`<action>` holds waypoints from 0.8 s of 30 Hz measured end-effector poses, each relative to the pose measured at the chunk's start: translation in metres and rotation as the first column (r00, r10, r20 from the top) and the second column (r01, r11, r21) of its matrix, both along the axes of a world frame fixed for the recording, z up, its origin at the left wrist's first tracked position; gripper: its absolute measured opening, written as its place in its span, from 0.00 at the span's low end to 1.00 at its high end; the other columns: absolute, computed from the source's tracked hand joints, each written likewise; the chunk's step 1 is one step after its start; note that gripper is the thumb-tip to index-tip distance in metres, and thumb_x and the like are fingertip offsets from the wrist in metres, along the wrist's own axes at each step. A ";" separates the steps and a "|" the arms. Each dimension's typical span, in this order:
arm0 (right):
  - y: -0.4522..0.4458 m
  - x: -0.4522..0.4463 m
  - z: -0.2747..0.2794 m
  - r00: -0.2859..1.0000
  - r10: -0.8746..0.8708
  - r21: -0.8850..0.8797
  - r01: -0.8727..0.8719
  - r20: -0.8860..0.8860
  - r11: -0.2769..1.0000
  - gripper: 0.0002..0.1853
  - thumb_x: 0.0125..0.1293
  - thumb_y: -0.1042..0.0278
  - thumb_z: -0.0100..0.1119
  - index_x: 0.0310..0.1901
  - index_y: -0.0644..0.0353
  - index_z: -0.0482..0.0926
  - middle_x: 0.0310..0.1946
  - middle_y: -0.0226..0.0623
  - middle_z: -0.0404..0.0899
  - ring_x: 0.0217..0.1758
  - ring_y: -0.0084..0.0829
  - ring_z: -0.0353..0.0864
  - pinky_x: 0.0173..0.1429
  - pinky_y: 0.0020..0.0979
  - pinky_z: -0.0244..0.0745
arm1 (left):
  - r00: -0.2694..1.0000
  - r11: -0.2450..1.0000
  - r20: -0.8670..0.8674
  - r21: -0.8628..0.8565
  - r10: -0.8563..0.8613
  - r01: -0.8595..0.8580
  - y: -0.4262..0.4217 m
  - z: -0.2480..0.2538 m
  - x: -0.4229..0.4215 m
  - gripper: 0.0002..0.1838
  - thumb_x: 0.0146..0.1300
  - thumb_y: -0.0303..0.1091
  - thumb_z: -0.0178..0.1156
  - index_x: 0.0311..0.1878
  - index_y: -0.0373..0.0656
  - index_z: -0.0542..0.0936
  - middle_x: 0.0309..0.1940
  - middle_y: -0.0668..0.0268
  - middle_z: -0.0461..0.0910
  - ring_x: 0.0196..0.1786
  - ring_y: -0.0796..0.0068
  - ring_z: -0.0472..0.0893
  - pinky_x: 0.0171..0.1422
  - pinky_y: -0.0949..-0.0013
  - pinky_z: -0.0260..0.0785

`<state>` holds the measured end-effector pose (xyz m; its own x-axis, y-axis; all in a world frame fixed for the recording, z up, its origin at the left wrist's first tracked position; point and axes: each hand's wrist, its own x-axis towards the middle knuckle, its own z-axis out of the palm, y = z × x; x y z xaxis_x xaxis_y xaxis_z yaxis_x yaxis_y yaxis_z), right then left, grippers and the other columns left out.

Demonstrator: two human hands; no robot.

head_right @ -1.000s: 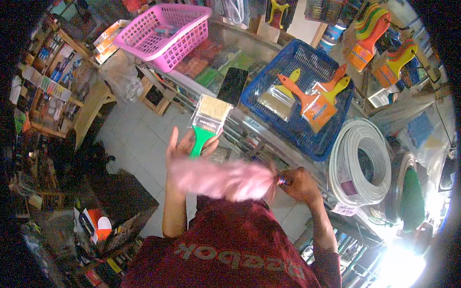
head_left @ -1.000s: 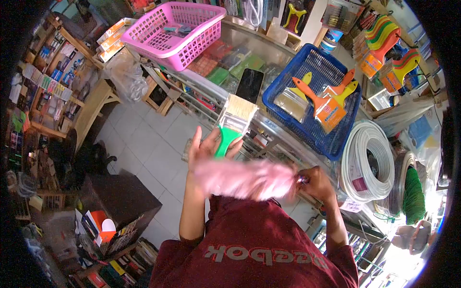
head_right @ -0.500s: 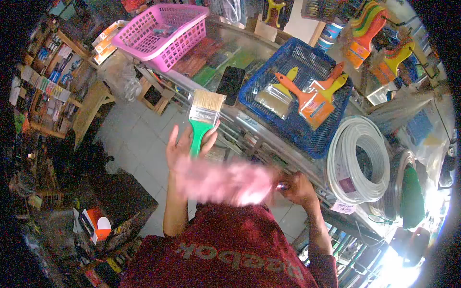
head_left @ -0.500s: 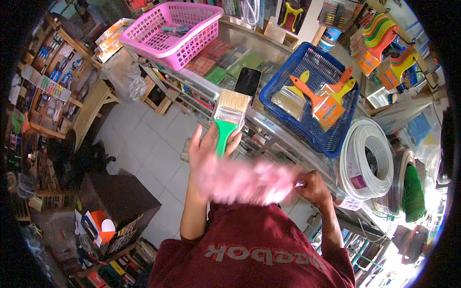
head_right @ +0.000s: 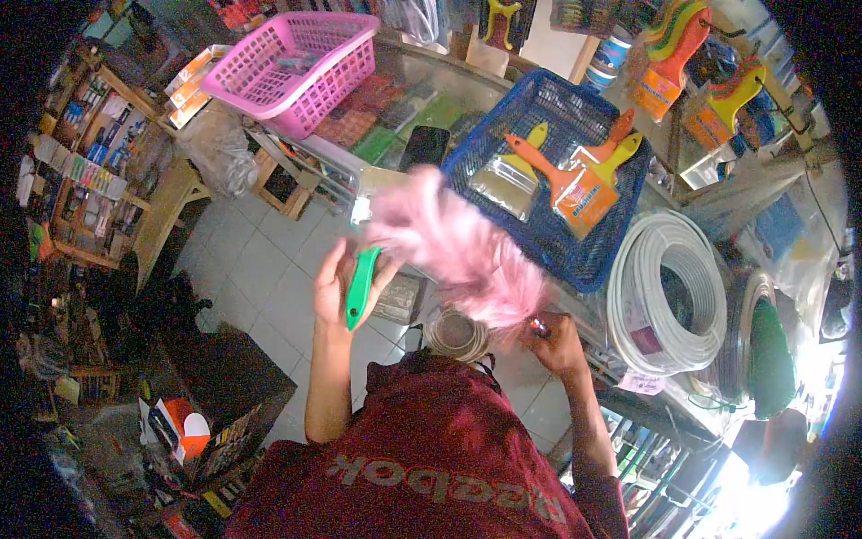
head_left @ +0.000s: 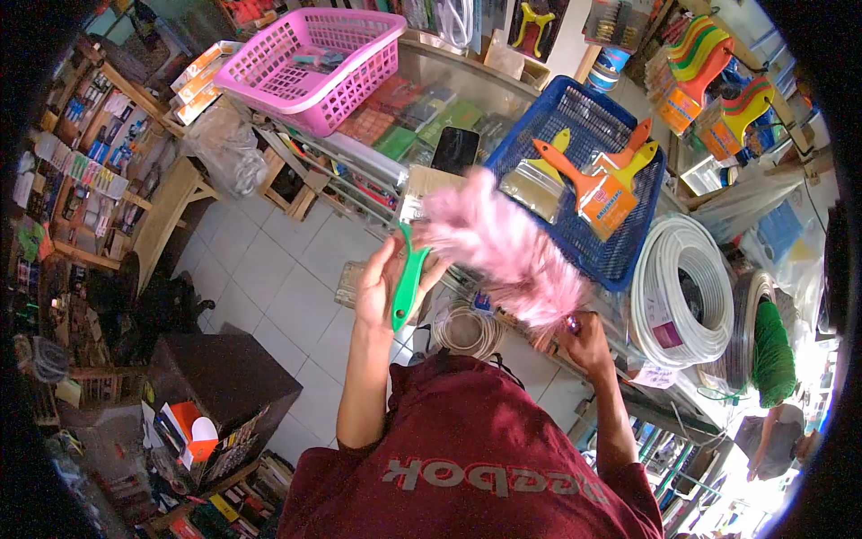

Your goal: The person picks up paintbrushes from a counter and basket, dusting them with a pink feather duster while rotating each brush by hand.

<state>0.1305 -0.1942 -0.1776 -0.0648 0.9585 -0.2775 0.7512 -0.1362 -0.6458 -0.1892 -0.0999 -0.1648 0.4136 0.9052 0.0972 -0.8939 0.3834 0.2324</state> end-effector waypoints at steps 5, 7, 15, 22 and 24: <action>-0.003 -0.009 0.003 0.982 0.187 0.117 -0.189 0.033 0.975 0.06 0.48 0.70 0.59 0.29 0.61 0.80 0.26 0.51 0.78 0.30 0.51 0.77 0.34 0.39 0.72 | 0.958 0.986 -0.276 -0.127 0.071 -0.110 -0.006 0.027 0.008 0.26 0.66 0.36 0.49 0.66 0.38 0.60 0.62 0.52 0.65 0.63 0.55 0.69 0.68 0.59 0.61; -0.004 -0.004 -0.016 0.993 0.116 0.124 -0.111 -0.033 0.986 0.06 0.47 0.71 0.59 0.29 0.60 0.81 0.28 0.49 0.79 0.31 0.50 0.78 0.36 0.40 0.73 | 0.985 1.000 -0.175 -0.017 0.006 -0.009 -0.003 0.012 0.001 0.26 0.66 0.35 0.49 0.66 0.37 0.60 0.62 0.52 0.65 0.64 0.55 0.68 0.69 0.59 0.60; -0.001 0.001 -0.020 0.990 0.065 0.139 -0.047 -0.129 0.989 0.09 0.44 0.69 0.63 0.30 0.60 0.81 0.28 0.47 0.80 0.31 0.47 0.79 0.36 0.38 0.73 | 0.980 0.999 -0.194 -0.004 0.050 -0.052 0.001 -0.012 -0.007 0.26 0.68 0.35 0.47 0.66 0.37 0.58 0.59 0.53 0.68 0.62 0.62 0.71 0.67 0.61 0.62; -0.002 0.007 -0.015 0.979 0.184 0.133 -0.172 -0.083 0.976 0.13 0.46 0.68 0.62 0.35 0.62 0.81 0.30 0.47 0.81 0.32 0.46 0.80 0.37 0.39 0.73 | 0.911 0.993 -0.398 0.020 0.111 -0.113 -0.004 0.032 0.010 0.26 0.67 0.37 0.48 0.66 0.36 0.59 0.57 0.52 0.70 0.58 0.64 0.73 0.61 0.63 0.68; -0.001 0.008 -0.014 0.987 0.135 0.133 -0.122 -0.092 0.984 0.13 0.46 0.68 0.63 0.36 0.61 0.81 0.32 0.47 0.81 0.34 0.45 0.81 0.39 0.39 0.73 | 0.899 0.992 -0.421 0.043 0.124 -0.116 -0.001 0.004 0.003 0.25 0.67 0.41 0.48 0.63 0.36 0.64 0.55 0.56 0.73 0.53 0.68 0.76 0.57 0.66 0.70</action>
<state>0.1383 -0.1952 -0.1914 -0.2107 0.9674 -0.1403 0.6877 0.0447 -0.7247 -0.1866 -0.1009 -0.1610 0.3074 0.9504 -0.0470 -0.7495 0.2722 0.6035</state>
